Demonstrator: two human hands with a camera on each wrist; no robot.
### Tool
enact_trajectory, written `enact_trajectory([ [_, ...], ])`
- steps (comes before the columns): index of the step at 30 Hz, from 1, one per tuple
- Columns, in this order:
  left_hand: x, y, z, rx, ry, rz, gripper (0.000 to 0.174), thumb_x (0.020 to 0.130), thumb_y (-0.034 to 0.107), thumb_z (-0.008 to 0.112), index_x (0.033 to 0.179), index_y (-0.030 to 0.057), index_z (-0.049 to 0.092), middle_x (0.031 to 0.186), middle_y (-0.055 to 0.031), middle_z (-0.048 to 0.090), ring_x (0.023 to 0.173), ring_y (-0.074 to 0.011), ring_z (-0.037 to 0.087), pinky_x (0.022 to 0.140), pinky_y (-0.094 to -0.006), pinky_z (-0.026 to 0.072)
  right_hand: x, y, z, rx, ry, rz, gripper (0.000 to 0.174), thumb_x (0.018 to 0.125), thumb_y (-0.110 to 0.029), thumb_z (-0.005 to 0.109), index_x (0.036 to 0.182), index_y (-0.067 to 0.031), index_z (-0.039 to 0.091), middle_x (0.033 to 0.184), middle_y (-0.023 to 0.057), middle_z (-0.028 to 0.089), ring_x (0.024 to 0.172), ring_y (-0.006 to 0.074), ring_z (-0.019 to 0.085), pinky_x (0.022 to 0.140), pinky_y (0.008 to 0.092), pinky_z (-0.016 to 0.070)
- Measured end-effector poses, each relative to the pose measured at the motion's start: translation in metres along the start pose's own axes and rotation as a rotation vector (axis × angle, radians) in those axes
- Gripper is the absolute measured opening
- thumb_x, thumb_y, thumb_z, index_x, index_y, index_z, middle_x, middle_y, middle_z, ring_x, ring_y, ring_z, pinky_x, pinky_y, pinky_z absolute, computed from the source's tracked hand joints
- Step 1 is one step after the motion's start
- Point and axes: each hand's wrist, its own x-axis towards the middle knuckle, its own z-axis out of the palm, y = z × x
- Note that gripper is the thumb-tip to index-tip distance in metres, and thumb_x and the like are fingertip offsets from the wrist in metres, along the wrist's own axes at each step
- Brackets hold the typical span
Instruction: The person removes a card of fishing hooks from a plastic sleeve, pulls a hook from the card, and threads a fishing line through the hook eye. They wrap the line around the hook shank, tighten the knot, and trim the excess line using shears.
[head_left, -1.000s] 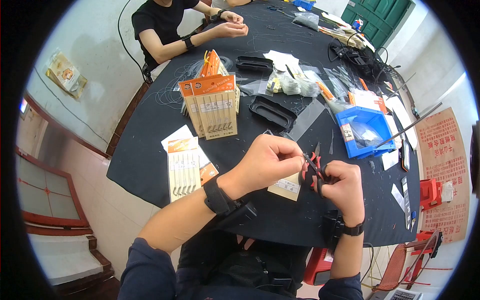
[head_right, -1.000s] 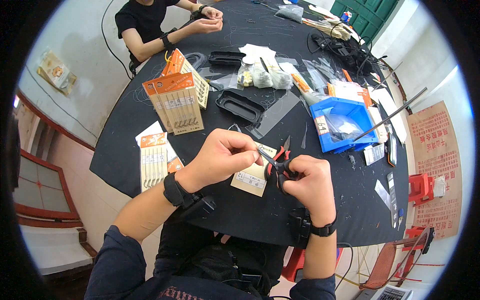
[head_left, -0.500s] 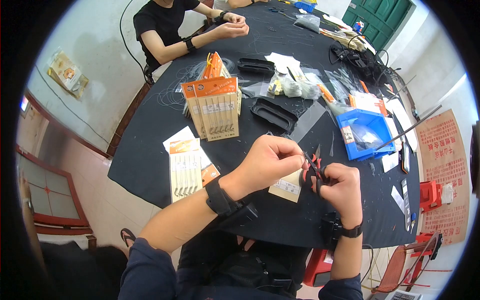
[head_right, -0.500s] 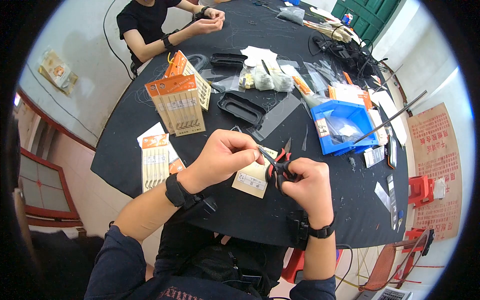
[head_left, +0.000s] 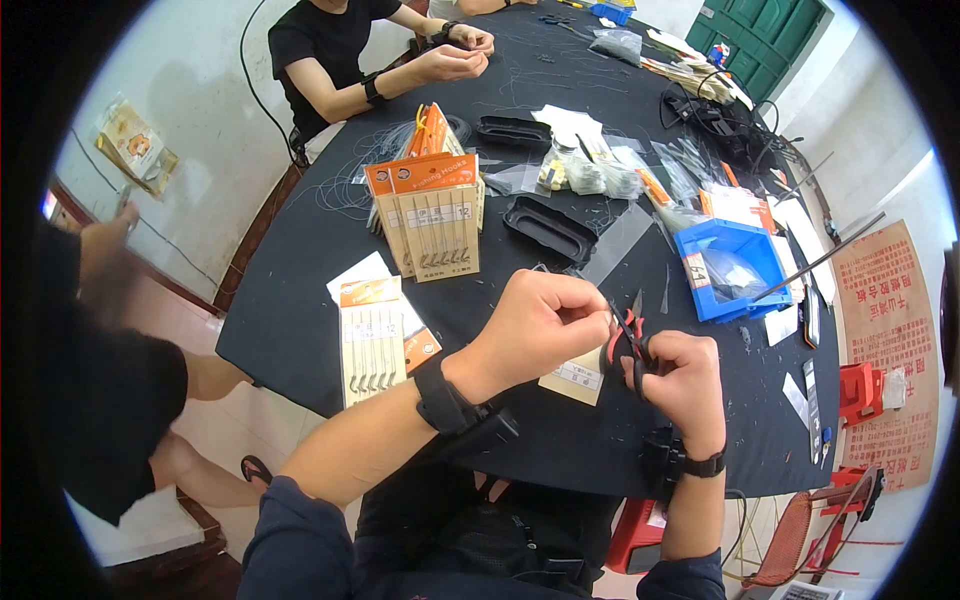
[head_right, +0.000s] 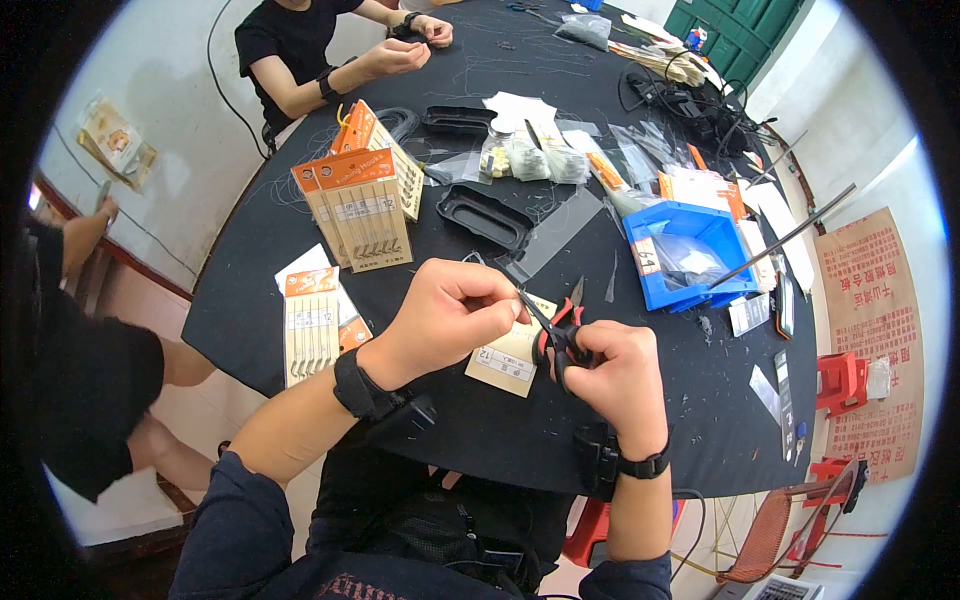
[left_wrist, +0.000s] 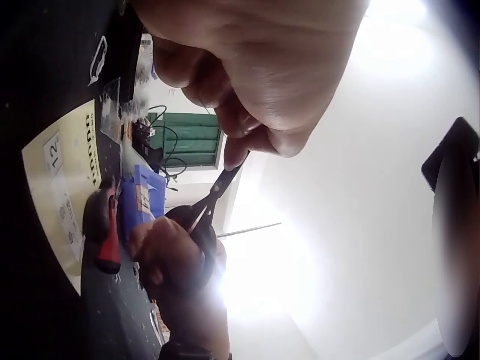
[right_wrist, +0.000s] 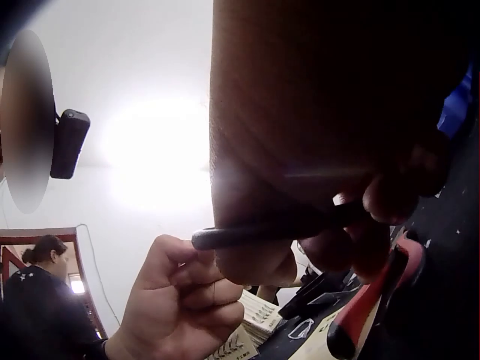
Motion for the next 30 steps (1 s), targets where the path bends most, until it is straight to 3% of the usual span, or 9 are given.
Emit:
enact_trajectory([
  [6,0.0008,0.0001,-0.0004,0.043,0.014,0.065,0.011,0.084,0.004,0.064,0.080,-0.0025,0.072,0.068,0.0000,0.064,0.060,-0.0009,0.050,0.053,-0.0200,0.0381,0.0004,-0.0011,-0.0007,0.008,-0.018,-0.006,0.022,0.063,-0.005,0.076,0.063,0.0044,0.055,0.055,0.0102,0.048,0.045,0.0194,0.047,0.046,0.0303,0.0355],
  [30,0.0014,-0.0038,-0.0001,0.031,0.030,0.018,0.013,0.087,0.004,0.064,0.084,-0.0035,0.073,0.064,0.0012,0.061,0.059,-0.0005,0.049,0.052,-0.0207,0.0369,0.0003,-0.0027,0.0017,-0.008,0.019,-0.043,0.023,0.067,-0.005,0.074,0.061,0.0047,0.055,0.054,0.0117,0.046,0.044,0.0224,0.043,0.045,0.0340,0.0322],
])
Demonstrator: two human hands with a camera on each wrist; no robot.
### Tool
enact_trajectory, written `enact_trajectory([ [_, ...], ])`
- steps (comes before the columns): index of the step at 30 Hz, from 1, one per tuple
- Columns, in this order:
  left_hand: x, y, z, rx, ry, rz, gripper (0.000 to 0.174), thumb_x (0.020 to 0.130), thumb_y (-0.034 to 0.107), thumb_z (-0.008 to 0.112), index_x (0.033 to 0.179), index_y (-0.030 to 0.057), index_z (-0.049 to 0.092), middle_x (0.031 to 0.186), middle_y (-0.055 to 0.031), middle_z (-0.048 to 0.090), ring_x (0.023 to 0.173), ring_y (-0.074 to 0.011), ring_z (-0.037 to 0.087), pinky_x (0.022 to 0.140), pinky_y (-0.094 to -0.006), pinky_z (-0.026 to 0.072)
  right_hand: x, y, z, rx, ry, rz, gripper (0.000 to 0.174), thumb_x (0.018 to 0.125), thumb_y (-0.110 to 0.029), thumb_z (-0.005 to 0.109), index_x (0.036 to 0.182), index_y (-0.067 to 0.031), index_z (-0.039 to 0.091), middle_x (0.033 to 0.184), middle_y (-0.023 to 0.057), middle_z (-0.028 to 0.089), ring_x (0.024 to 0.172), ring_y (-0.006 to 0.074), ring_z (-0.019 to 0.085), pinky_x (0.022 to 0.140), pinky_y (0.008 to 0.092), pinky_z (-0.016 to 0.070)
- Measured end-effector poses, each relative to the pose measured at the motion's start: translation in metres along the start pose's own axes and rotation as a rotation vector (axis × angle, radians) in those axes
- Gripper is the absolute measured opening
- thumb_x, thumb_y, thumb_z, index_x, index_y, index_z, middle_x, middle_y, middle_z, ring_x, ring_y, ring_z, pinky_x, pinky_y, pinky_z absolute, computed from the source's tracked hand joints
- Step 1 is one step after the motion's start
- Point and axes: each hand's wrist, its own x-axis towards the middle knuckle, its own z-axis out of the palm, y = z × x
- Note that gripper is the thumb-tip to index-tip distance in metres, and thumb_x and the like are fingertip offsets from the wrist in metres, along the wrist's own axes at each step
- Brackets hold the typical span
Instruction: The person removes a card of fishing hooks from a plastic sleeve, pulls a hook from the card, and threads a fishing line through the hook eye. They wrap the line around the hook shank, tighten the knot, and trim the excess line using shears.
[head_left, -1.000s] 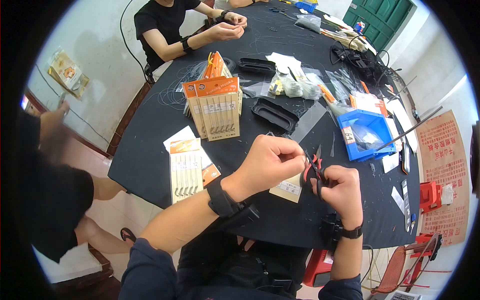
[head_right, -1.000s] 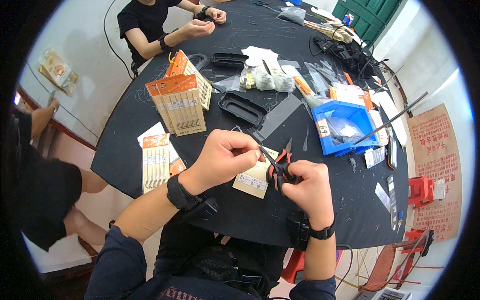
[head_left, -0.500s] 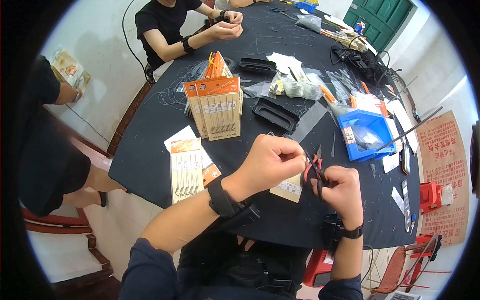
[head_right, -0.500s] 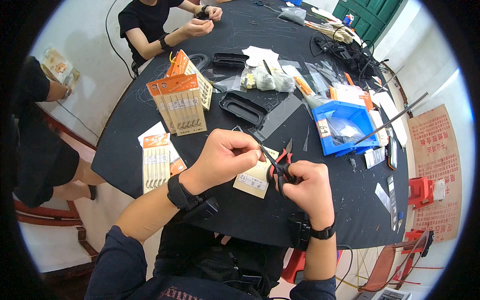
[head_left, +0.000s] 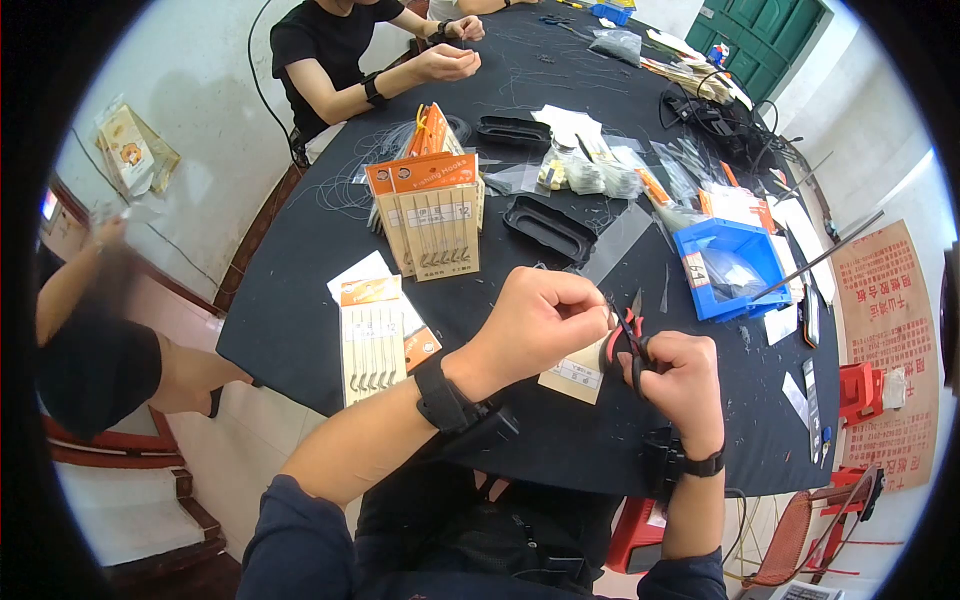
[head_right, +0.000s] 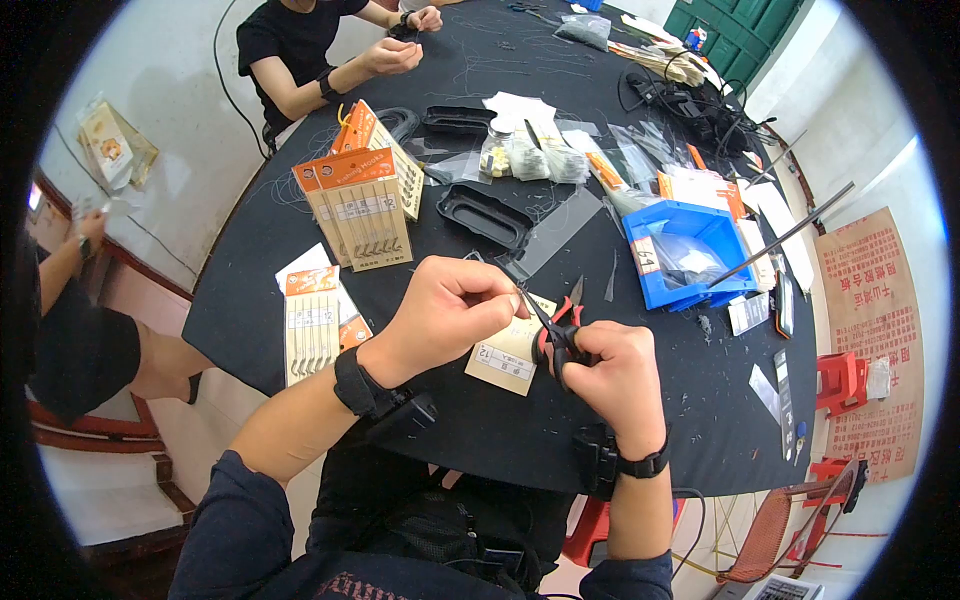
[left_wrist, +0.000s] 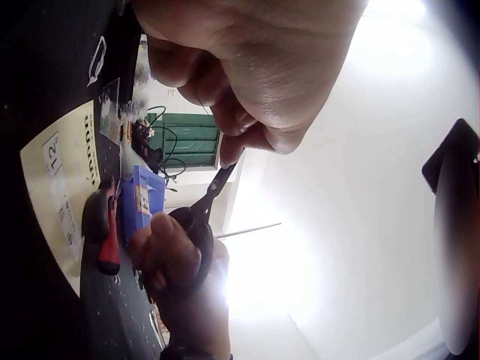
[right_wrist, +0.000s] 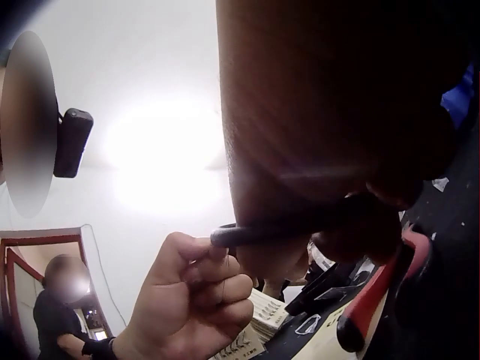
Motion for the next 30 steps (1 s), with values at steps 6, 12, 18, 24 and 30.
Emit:
enact_trajectory([
  [6,0.001,0.001,-0.002,0.071,-0.004,0.006,0.013,0.087,0.004,0.064,0.083,-0.0035,0.074,0.066,0.0010,0.063,0.059,-0.0005,0.050,0.052,-0.0204,0.0369,0.000,0.001,0.004,-0.003,0.003,-0.008,0.025,0.068,-0.004,0.074,0.059,0.0049,0.052,0.053,0.0127,0.045,0.044,0.0234,0.042,0.045,0.0344,0.0317],
  [12,0.000,0.001,-0.002,0.012,0.009,-0.029,0.014,0.088,0.005,0.063,0.084,-0.0032,0.074,0.067,0.0011,0.064,0.062,-0.0008,0.051,0.053,-0.0206,0.0384,0.001,-0.004,0.001,0.019,-0.049,0.052,0.032,0.072,-0.009,0.080,0.062,0.0050,0.053,0.056,0.0097,0.047,0.047,0.0208,0.043,0.047,0.0337,0.0334],
  [18,0.000,0.005,-0.003,0.022,0.034,-0.052,0.014,0.088,0.006,0.063,0.084,-0.0028,0.074,0.069,0.0005,0.065,0.063,-0.0011,0.053,0.055,-0.0198,0.0399,-0.001,0.005,0.006,0.215,-0.124,0.122,0.031,0.080,-0.018,0.079,0.084,0.0024,0.057,0.074,0.0112,0.050,0.064,0.0227,0.049,0.057,0.0319,0.0394],
  [24,0.000,0.007,-0.005,-0.036,0.026,-0.090,0.014,0.087,0.005,0.062,0.084,-0.0029,0.073,0.069,0.0010,0.065,0.063,-0.0006,0.052,0.055,-0.0193,0.0395,-0.002,0.007,0.000,0.138,0.070,0.005,0.036,0.084,-0.023,0.073,0.105,0.0005,0.056,0.084,0.0078,0.053,0.075,0.0195,0.053,0.064,0.0309,0.0429],
  [30,0.001,0.009,-0.006,-0.023,-0.088,-0.059,0.012,0.085,0.004,0.063,0.082,-0.0025,0.073,0.071,0.0001,0.066,0.063,-0.0007,0.052,0.055,-0.0189,0.0397,0.002,0.011,-0.005,0.191,0.081,0.021,0.025,0.066,-0.005,0.081,0.080,0.0030,0.062,0.076,0.0056,0.057,0.063,0.0120,0.056,0.052,0.0238,0.0467],
])
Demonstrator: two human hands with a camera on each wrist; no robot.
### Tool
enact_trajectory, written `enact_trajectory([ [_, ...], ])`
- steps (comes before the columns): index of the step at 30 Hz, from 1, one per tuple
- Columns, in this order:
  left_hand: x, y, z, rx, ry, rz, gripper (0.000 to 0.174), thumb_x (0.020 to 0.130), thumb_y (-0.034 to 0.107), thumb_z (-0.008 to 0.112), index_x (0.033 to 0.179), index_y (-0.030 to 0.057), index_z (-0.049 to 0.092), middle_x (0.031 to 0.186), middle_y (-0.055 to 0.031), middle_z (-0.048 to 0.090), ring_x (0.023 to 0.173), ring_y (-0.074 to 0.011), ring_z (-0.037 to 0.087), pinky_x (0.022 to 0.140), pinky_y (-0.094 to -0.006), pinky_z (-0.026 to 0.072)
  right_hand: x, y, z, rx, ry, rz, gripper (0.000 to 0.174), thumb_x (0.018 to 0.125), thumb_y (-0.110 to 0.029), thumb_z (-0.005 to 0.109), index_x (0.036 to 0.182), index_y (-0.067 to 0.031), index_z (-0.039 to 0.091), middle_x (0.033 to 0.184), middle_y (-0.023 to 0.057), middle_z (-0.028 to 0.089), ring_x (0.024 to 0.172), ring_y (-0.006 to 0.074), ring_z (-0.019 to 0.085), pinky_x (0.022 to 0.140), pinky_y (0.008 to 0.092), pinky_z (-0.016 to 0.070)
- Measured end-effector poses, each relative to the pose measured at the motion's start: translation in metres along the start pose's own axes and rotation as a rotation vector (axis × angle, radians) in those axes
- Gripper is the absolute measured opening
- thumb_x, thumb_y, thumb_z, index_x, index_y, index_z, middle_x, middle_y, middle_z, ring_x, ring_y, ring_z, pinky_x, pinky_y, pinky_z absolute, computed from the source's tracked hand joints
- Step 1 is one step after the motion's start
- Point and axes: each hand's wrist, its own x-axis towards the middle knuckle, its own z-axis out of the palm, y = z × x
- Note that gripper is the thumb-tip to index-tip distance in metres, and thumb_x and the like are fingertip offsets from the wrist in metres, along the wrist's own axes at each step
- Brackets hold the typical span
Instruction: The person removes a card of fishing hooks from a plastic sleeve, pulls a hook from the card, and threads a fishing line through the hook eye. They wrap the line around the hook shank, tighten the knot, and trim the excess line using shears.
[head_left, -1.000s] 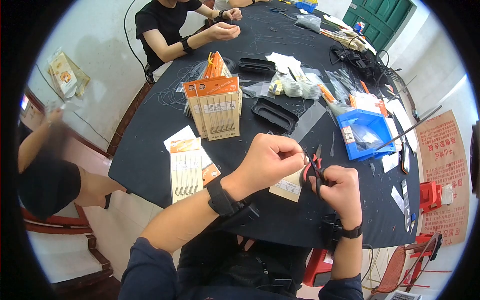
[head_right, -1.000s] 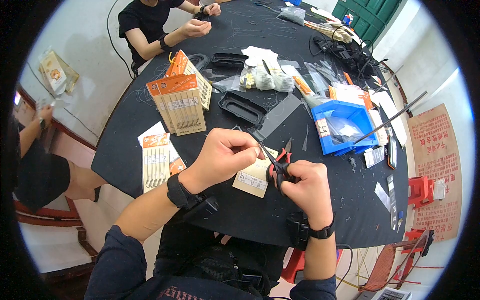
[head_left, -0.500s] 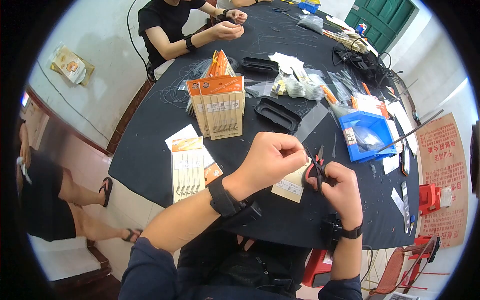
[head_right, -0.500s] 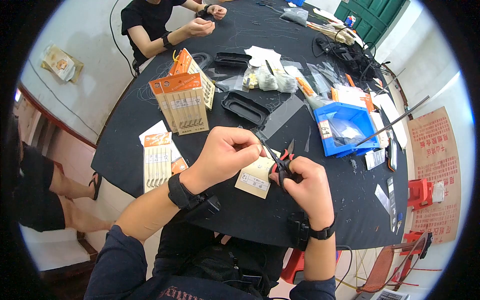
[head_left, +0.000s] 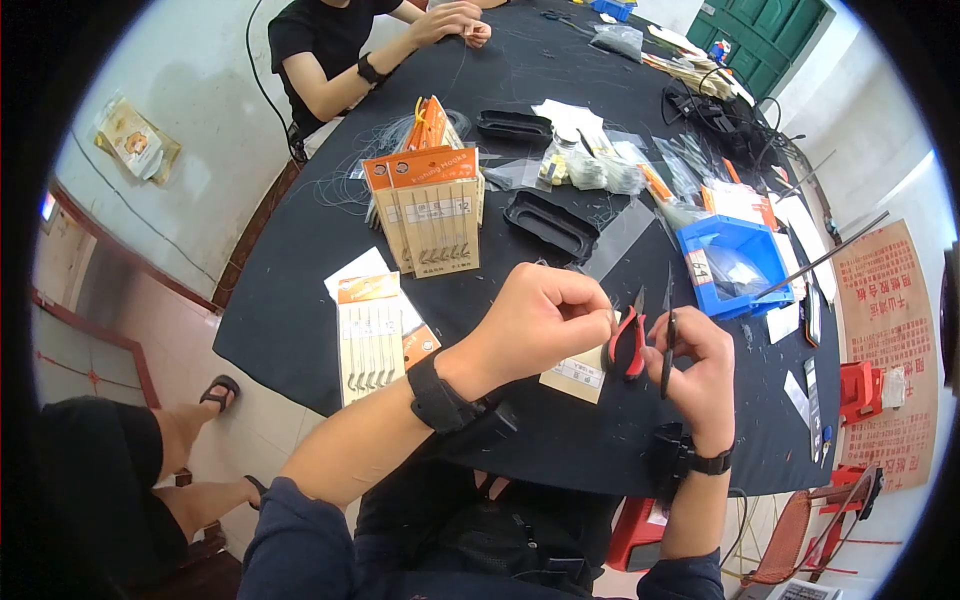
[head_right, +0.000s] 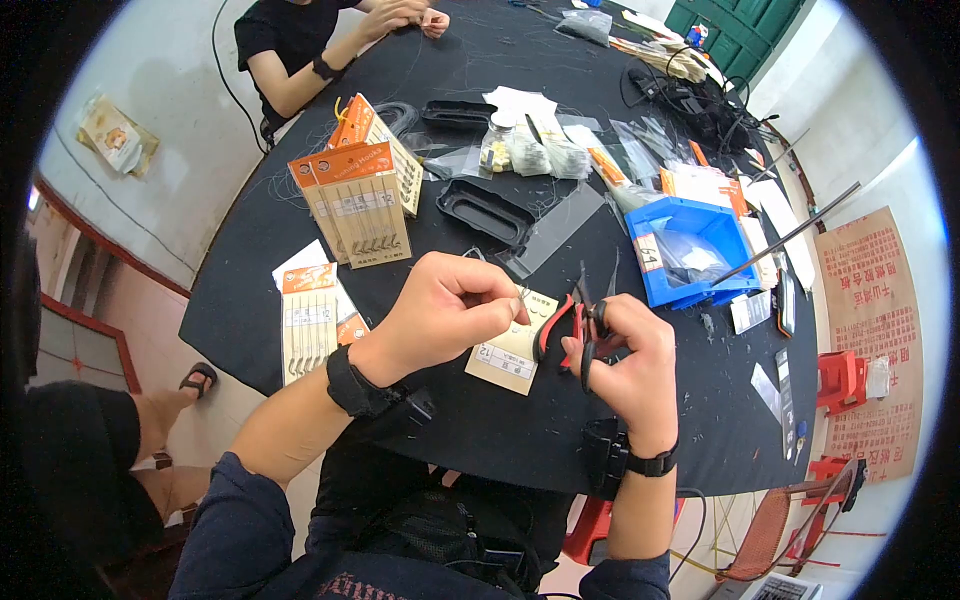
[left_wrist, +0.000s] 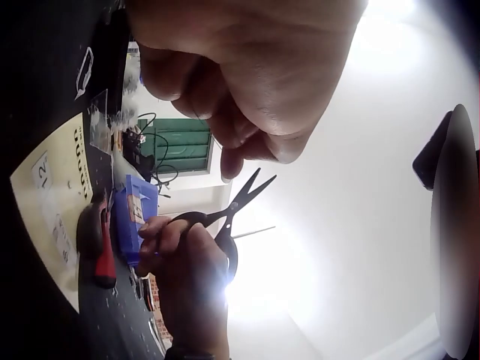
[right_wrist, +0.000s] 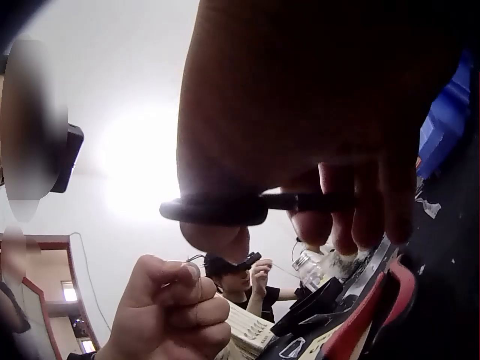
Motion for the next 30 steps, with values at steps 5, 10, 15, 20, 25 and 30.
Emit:
enact_trajectory([
  [5,-0.0006,-0.0046,0.0012,-0.017,-0.035,0.014,0.011,0.083,0.003,0.063,0.080,-0.0023,0.072,0.073,-0.0013,0.068,0.063,-0.0013,0.054,0.055,-0.0196,0.0413,-0.0010,-0.0007,-0.0004,-0.073,-0.053,0.008,0.025,0.063,-0.003,0.082,0.069,0.0026,0.058,0.068,0.0060,0.054,0.056,0.0123,0.054,0.052,0.0239,0.0461],
  [10,-0.0009,-0.0018,0.0017,0.003,-0.060,0.041,0.010,0.082,0.002,0.063,0.080,-0.0026,0.072,0.074,-0.0026,0.069,0.064,-0.0021,0.055,0.056,-0.0201,0.0424,-0.0011,-0.0057,-0.0017,-0.112,-0.093,-0.011,0.026,0.062,-0.005,0.081,0.065,0.0023,0.056,0.065,0.0056,0.053,0.053,0.0126,0.053,0.049,0.0249,0.0428],
  [15,-0.0010,-0.0004,0.0032,-0.015,-0.058,0.041,0.010,0.082,0.001,0.063,0.080,-0.0034,0.072,0.074,-0.0035,0.070,0.065,-0.0028,0.056,0.056,-0.0202,0.0433,-0.0009,-0.0066,-0.0011,-0.123,-0.106,-0.017,0.025,0.062,-0.005,0.080,0.065,0.0027,0.056,0.064,0.0056,0.053,0.052,0.0130,0.052,0.048,0.0259,0.0406],
  [20,-0.0012,-0.0013,0.0033,-0.022,-0.052,0.047,0.010,0.082,0.001,0.063,0.080,-0.0039,0.072,0.075,-0.0043,0.070,0.065,-0.0031,0.057,0.057,-0.0206,0.0442,-0.0015,-0.0053,-0.0004,-0.107,-0.130,-0.006,0.024,0.062,-0.005,0.079,0.066,0.0033,0.057,0.065,0.0063,0.055,0.052,0.0130,0.053,0.048,0.0258,0.0407],
  [25,-0.0011,-0.0022,0.0030,-0.019,-0.053,0.049,0.010,0.082,0.001,0.064,0.079,-0.0039,0.071,0.075,-0.0047,0.071,0.065,-0.0037,0.058,0.057,-0.0211,0.0449,-0.0022,-0.0050,-0.0008,-0.129,-0.142,-0.016,0.024,0.062,-0.005,0.079,0.066,0.0035,0.057,0.064,0.0066,0.055,0.051,0.0127,0.052,0.048,0.0258,0.0404],
  [30,-0.0007,0.0001,0.0030,-0.016,-0.052,0.066,0.009,0.081,0.001,0.064,0.079,-0.0037,0.071,0.074,-0.0046,0.070,0.065,-0.0040,0.058,0.058,-0.0214,0.0454,-0.0024,-0.0059,-0.0008,-0.133,-0.147,-0.012,0.024,0.063,-0.005,0.080,0.066,0.0034,0.058,0.064,0.0063,0.055,0.051,0.0127,0.052,0.048,0.0258,0.0401],
])
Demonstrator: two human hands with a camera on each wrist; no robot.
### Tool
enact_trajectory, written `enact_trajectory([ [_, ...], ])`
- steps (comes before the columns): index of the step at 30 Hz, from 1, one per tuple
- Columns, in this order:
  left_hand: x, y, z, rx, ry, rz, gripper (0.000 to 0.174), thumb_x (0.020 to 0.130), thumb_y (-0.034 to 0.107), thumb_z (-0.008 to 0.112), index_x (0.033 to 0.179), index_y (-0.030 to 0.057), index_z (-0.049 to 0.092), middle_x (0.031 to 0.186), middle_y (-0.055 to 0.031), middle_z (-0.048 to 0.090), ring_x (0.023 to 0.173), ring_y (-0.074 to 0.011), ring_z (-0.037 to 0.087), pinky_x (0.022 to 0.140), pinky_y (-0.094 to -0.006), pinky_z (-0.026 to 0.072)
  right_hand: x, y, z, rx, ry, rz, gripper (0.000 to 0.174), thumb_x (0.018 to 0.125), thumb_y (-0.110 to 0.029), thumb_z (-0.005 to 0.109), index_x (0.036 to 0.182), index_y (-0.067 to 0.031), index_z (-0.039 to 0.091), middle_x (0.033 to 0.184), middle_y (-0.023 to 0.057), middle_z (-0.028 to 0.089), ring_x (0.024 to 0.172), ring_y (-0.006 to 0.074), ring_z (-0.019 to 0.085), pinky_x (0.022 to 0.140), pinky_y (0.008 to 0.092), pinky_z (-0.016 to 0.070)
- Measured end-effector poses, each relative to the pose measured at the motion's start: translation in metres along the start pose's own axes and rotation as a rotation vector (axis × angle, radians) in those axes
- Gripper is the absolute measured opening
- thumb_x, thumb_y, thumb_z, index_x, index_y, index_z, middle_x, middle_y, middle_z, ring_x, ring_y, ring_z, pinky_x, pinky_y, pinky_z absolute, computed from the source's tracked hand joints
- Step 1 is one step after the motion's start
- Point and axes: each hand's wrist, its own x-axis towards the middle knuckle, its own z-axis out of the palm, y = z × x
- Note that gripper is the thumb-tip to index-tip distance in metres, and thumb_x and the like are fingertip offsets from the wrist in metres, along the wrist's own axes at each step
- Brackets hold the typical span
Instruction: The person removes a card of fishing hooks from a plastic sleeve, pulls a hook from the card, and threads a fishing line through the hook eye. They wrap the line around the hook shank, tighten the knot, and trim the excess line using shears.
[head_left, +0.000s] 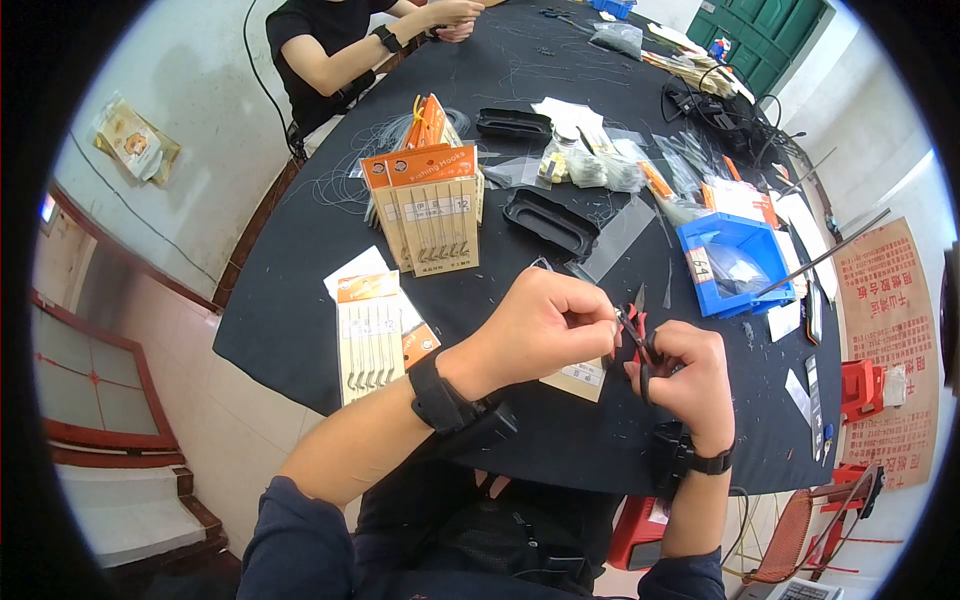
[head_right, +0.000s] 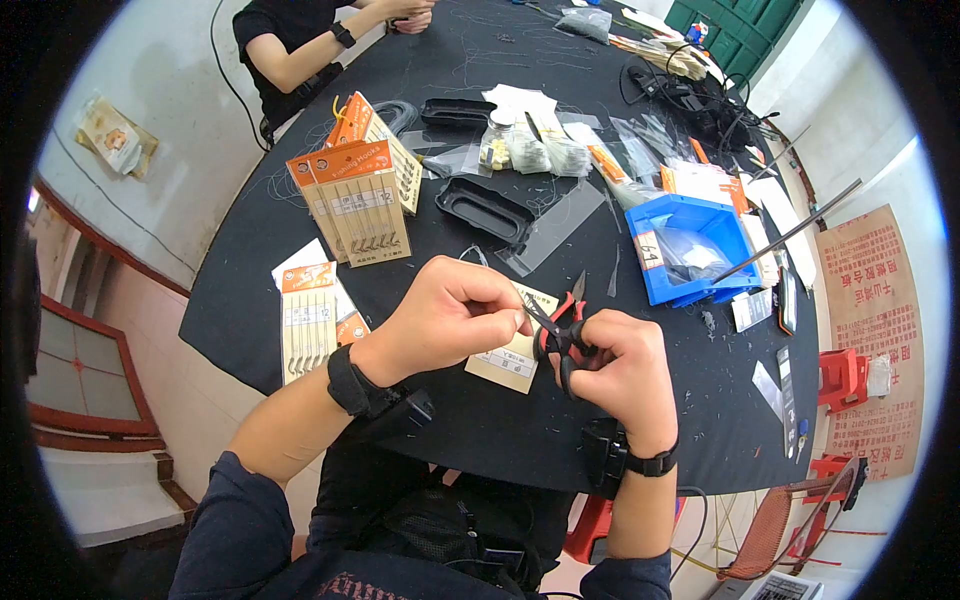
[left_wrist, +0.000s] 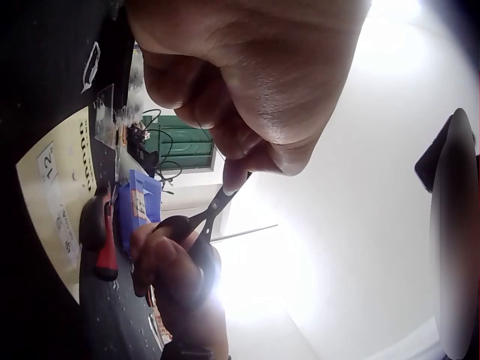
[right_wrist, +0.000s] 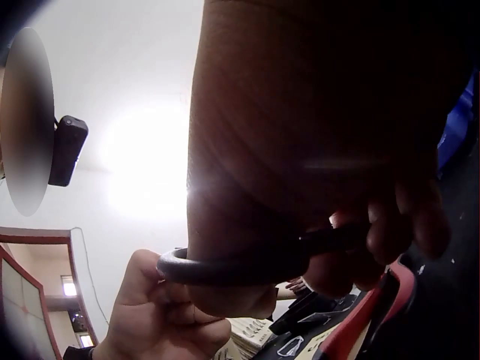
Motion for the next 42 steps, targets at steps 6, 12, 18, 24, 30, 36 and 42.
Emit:
enact_trajectory([
  [6,-0.0003,-0.0020,-0.0005,0.008,-0.005,-0.015,0.010,0.081,0.001,0.063,0.079,-0.0036,0.071,0.074,-0.0043,0.070,0.065,-0.0038,0.058,0.057,-0.0213,0.0454,0.0002,-0.0008,-0.0009,-0.008,-0.011,-0.002,0.024,0.063,-0.006,0.080,0.066,0.0031,0.058,0.063,0.0059,0.055,0.050,0.0123,0.051,0.047,0.0254,0.0399],
  [12,-0.0002,-0.0004,-0.0002,0.001,0.002,-0.021,0.010,0.081,0.001,0.063,0.079,-0.0036,0.071,0.074,-0.0043,0.070,0.065,-0.0037,0.058,0.057,-0.0212,0.0450,-0.0004,-0.0015,-0.0004,-0.005,-0.015,0.018,0.022,0.063,-0.006,0.079,0.067,0.0033,0.059,0.064,0.0062,0.056,0.049,0.0125,0.052,0.047,0.0251,0.0402],
  [18,-0.0003,-0.0019,-0.0012,0.043,-0.012,-0.030,0.009,0.081,0.000,0.063,0.080,-0.0036,0.071,0.074,-0.0037,0.070,0.065,-0.0037,0.057,0.057,-0.0212,0.0447,-0.0006,-0.0006,-0.0006,-0.007,-0.022,0.019,0.022,0.063,-0.006,0.079,0.067,0.0036,0.059,0.063,0.0070,0.055,0.049,0.0133,0.052,0.047,0.0255,0.0397],
  [24,-0.0007,-0.0050,-0.0005,0.024,-0.005,-0.027,0.010,0.082,0.001,0.063,0.079,-0.0036,0.071,0.073,-0.0030,0.069,0.065,-0.0032,0.056,0.057,-0.0213,0.0443,-0.0005,-0.0019,-0.0008,-0.018,-0.024,0.028,0.022,0.063,-0.006,0.079,0.066,0.0034,0.059,0.063,0.0070,0.054,0.048,0.0135,0.051,0.046,0.0263,0.0384],
  [30,-0.0006,-0.0026,-0.0012,0.015,-0.014,-0.037,0.010,0.082,0.002,0.063,0.079,-0.0034,0.071,0.072,-0.0023,0.068,0.064,-0.0027,0.055,0.057,-0.0208,0.0433,-0.0003,-0.0024,-0.0008,-0.034,-0.019,0.015,0.022,0.064,-0.007,0.079,0.066,0.0035,0.059,0.062,0.0069,0.054,0.048,0.0135,0.050,0.046,0.0267,0.0366],
  [36,-0.0003,-0.0026,-0.0009,0.026,-0.006,-0.022,0.010,0.082,0.002,0.064,0.079,-0.0030,0.072,0.070,-0.0016,0.067,0.063,-0.0023,0.054,0.055,-0.0207,0.0419,-0.0003,-0.0038,-0.0011,-0.029,-0.022,0.024,0.021,0.064,-0.006,0.078,0.066,0.0038,0.059,0.062,0.0074,0.054,0.048,0.0138,0.049,0.046,0.0271,0.0367],
  [42,-0.0002,-0.0029,-0.0016,0.042,-0.012,-0.027,0.010,0.082,0.002,0.064,0.079,-0.0028,0.072,0.069,-0.0012,0.066,0.061,-0.0021,0.053,0.054,-0.0207,0.0411,-0.0007,-0.0020,0.0000,-0.037,-0.006,0.012,0.022,0.064,-0.004,0.078,0.065,0.0042,0.058,0.061,0.0082,0.054,0.048,0.0155,0.049,0.046,0.0284,0.0367],
])
